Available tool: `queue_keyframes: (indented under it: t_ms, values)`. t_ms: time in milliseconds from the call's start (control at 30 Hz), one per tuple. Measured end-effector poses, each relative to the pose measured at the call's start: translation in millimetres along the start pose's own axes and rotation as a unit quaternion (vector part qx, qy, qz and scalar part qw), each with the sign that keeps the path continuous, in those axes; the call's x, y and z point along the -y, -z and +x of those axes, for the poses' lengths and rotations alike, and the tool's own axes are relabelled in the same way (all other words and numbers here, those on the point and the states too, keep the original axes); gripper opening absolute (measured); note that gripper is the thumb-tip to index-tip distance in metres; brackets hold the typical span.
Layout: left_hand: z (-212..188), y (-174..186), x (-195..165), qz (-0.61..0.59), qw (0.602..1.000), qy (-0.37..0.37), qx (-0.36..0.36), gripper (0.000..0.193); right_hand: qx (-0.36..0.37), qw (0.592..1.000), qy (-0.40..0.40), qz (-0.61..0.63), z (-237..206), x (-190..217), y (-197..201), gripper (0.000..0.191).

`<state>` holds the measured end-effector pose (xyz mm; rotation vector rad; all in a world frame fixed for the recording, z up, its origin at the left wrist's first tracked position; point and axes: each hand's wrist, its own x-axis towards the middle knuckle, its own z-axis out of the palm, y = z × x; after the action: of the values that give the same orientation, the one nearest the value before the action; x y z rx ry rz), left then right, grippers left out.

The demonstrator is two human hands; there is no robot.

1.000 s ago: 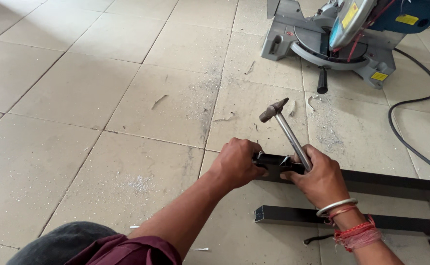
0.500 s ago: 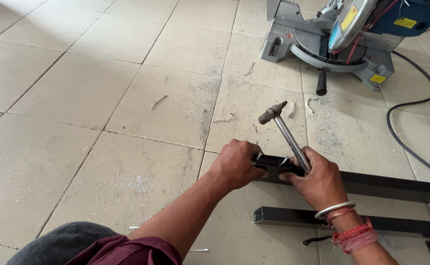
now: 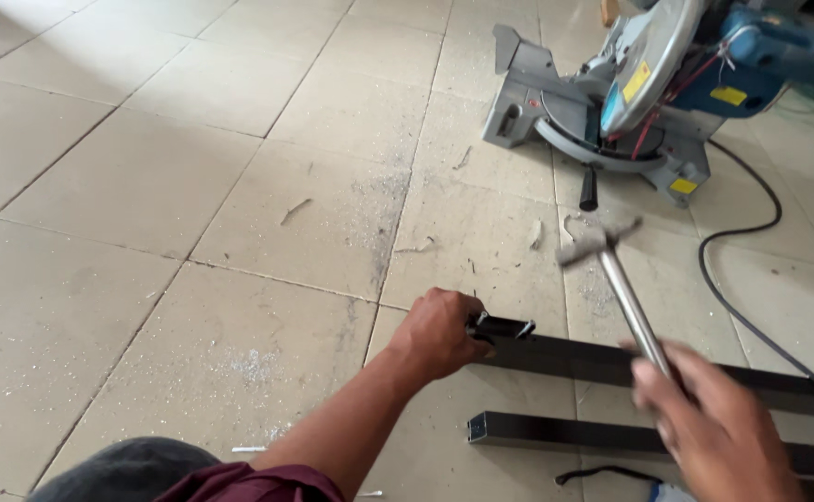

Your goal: The person sits on the workshop floor and hammers a small metal fitting into the end of black square steel tubes using a ball-peen hammer. They fit the bracket into one tube, reposition the long tubes, and repeat the fitting and hammering on additional tube ends.

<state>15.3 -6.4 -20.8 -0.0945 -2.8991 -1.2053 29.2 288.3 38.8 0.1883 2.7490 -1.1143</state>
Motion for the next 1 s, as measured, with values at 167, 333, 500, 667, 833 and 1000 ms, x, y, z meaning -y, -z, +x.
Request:
queue_keyframes:
  t_ms: [167,333,500,667,833,1000]
  values:
    - [0,-1,-2,-0.015,1.0,0.004,-0.006,0.035,-0.006,0.992,0.006,-0.124,-11,-44,-5,0.062]
    - [1,-3,-1,-0.015,1.0,0.005,-0.001,0.035,0.001,0.99,0.03,-0.135,-8,-54,-16,0.065]
    - [0,-1,-3,-0.025,1.0,0.001,-0.01,0.039,-0.003,0.987,0.089,-0.135,-6,-48,-20,0.068]
    - [1,-1,-4,-0.012,1.0,0.01,0.001,0.039,-0.033,0.957,0.027,-0.288,-21,-37,-20,0.057]
    - [1,-2,-2,-0.008,1.0,-0.003,-0.004,0.038,-0.098,0.962,0.105,-0.233,-37,-12,-10,0.053]
    - [2,-2,-2,-0.003,1.0,0.008,0.005,0.036,-0.036,0.936,0.011,-0.349,-34,2,-22,0.058]
